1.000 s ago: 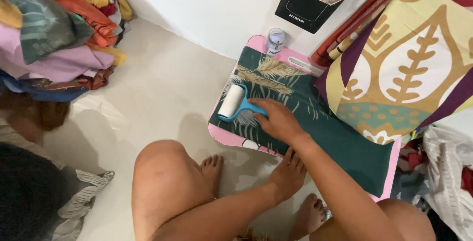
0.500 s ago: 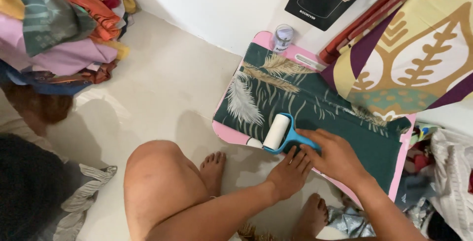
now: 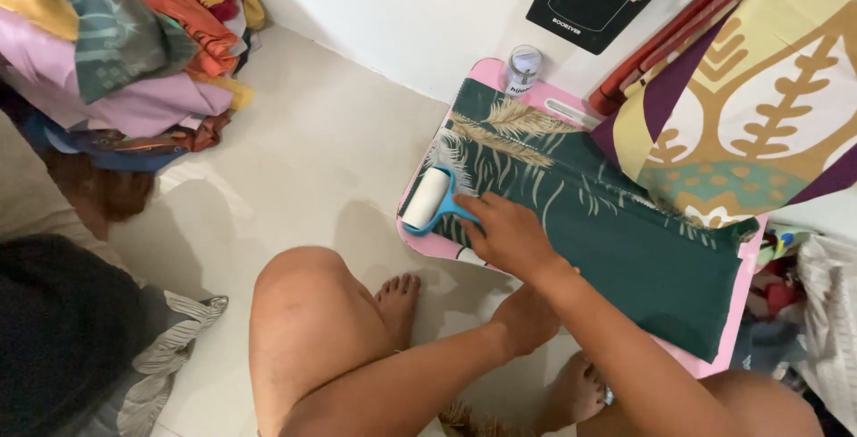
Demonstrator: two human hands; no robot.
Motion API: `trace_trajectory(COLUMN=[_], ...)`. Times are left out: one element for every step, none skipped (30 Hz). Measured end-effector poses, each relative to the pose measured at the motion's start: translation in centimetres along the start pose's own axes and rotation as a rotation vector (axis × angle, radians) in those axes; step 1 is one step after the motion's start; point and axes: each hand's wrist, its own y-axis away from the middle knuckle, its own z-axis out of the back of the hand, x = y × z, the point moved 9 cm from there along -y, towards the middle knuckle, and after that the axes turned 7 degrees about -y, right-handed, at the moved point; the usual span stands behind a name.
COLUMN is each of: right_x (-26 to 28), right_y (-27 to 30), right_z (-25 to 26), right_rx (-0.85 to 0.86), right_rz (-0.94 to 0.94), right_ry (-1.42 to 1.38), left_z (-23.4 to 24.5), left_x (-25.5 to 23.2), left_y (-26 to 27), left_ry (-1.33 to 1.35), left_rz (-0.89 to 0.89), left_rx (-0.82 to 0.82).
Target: Folding a patterned cloth on a small table and using a lint roller to remove debris from its surface.
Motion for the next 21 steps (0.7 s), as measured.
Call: trace_trajectory(right_x=[0.2,0.1,0.1,-0.2,-0.7,-1.2,-1.5,-2.0,-2.5,-3.2,-4.0,-4.7,-5.5,-6.5,-7.6,-7.8,-8.2,-8.5,-8.9,-9.1,-9.3], right_y=[-0.4,-0.6,-0.9,-0.8,-0.7,-0.3,0.0,0.5,1.0,1.9,2.9,3.8,4.9,6.2,7.5,8.4,9.4,10.3,11.1,11.7,12.3], right_z=[-0.3,-0.7,-1.0,-0.7,-0.5,-0.3,0.8,2.1,3.5,4.8,6.4,8.0,9.1,10.3,11.5,12.2,12.6,12.9,12.7,12.2,11.7], right_rx=[-0.002,0.010,0.023,0.018,0.035,0.053,0.050,0.029,0.009,0.006,-0.030,-0.066,-0.070,-0.091,-0.112,-0.115,-0.097,-0.078,-0.081,-0.058,-0.035], right_rz=[0.000,-0.017,-0.034,-0.039,-0.058,-0.084,-0.094,-0.107,-0.119,-0.131,-0.167,-0.202,-0.213,-0.264,-0.314,-0.325,-0.356,-0.385,-0.394,-0.379,-0.363], right_ry=[-0.002,-0.033,-0.064,-0.065,-0.112,-0.156,-0.155,-0.142,-0.128,-0.122,-0.119,-0.114,-0.107,-0.090,-0.074,-0.069,-0.088,-0.108,-0.106,-0.096,-0.086], left_z=[0.6,0.7,0.8,4.5,6.8,9.1,6.7,4.1,1.6,2.1,3.6,5.3,5.2,5.2,5.3,5.3,5.1,4.8,4.6,4.3,4.0], left_x=[0.2,0.1,-0.1,0.0,0.4,0.6,0.9,1.6,2.3,2.9,3.7,4.6,5.1,6.0,6.9,7.1,7.6,8.2,8.1,8.3,8.4], left_y=[0.0,0.0,0.0,-0.6,-1.0,-1.3,-0.7,-0.3,0.1,0.5,0.5,0.6,0.9,1.3,1.7,1.9,2.1,2.5,2.7,2.9,3.2], left_ry=[-0.002,-0.048,-0.095,-0.095,-0.115,-0.131,-0.127,-0.081,-0.036,-0.030,-0.061,-0.092,-0.085,-0.089,-0.093,-0.086,-0.150,-0.216,-0.211,-0.224,-0.237], left_rz=[-0.001,-0.044,-0.087,-0.093,-0.077,-0.065,-0.075,-0.005,0.065,0.053,0.066,0.079,0.067,0.094,0.121,0.111,0.123,0.137,0.129,0.124,0.119], left_rx=[0.002,0.047,0.092,0.094,0.256,0.416,0.418,0.426,0.434,0.433,0.302,0.170,0.167,0.145,0.123,0.123,0.158,0.193,0.194,0.208,0.221])
